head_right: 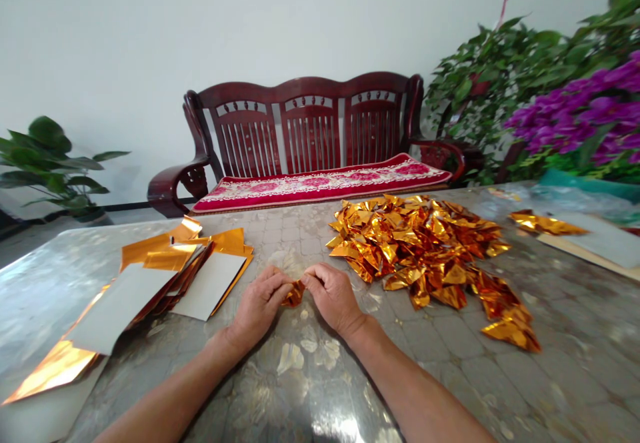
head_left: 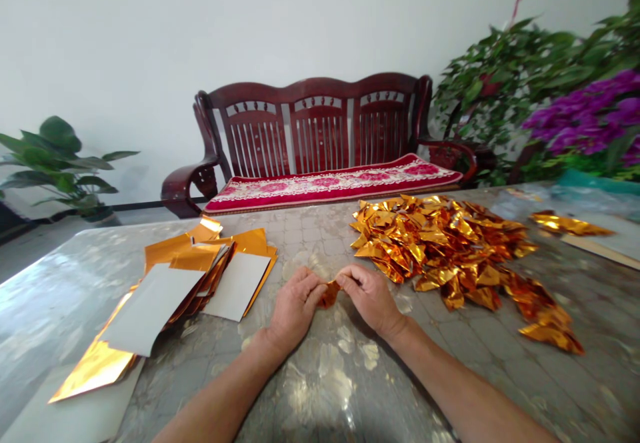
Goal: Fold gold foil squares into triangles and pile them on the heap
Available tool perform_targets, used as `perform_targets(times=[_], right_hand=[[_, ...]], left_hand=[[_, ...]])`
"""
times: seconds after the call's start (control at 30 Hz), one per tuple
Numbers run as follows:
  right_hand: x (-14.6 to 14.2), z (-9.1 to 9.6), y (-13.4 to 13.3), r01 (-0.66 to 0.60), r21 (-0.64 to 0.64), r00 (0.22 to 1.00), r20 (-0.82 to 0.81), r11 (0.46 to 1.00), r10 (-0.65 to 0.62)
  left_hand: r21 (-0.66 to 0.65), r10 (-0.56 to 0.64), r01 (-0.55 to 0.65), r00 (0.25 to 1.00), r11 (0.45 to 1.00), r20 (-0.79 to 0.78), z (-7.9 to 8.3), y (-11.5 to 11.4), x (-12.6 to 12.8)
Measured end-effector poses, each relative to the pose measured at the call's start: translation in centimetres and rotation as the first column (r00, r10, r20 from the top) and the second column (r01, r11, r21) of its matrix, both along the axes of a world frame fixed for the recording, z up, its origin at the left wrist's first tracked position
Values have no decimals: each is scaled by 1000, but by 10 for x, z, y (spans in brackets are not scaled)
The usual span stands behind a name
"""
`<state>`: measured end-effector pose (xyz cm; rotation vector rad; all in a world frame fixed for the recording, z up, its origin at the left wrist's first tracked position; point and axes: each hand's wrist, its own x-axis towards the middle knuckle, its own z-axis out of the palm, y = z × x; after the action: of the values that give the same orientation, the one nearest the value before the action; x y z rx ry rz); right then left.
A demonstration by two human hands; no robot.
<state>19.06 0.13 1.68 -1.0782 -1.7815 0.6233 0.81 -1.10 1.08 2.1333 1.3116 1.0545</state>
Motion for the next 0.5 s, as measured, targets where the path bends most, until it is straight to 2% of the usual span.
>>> perform_targets(times=[0.23, 0.4, 0.5], right_hand=[[1, 4, -5, -100, -112, 987, -139, 989, 84], [-3, 5, -7, -162, -141, 976, -165, 977, 138], [-10, 1, -8, -123, -143, 985, -140, 982, 103]], left_hand=[[-21, 73, -71, 989, 997, 127, 0, 0, -1], [-145, 83, -53, 975, 988, 208, -6, 2, -1], [-203, 71, -20, 966, 979, 247, -8, 3, 1]])
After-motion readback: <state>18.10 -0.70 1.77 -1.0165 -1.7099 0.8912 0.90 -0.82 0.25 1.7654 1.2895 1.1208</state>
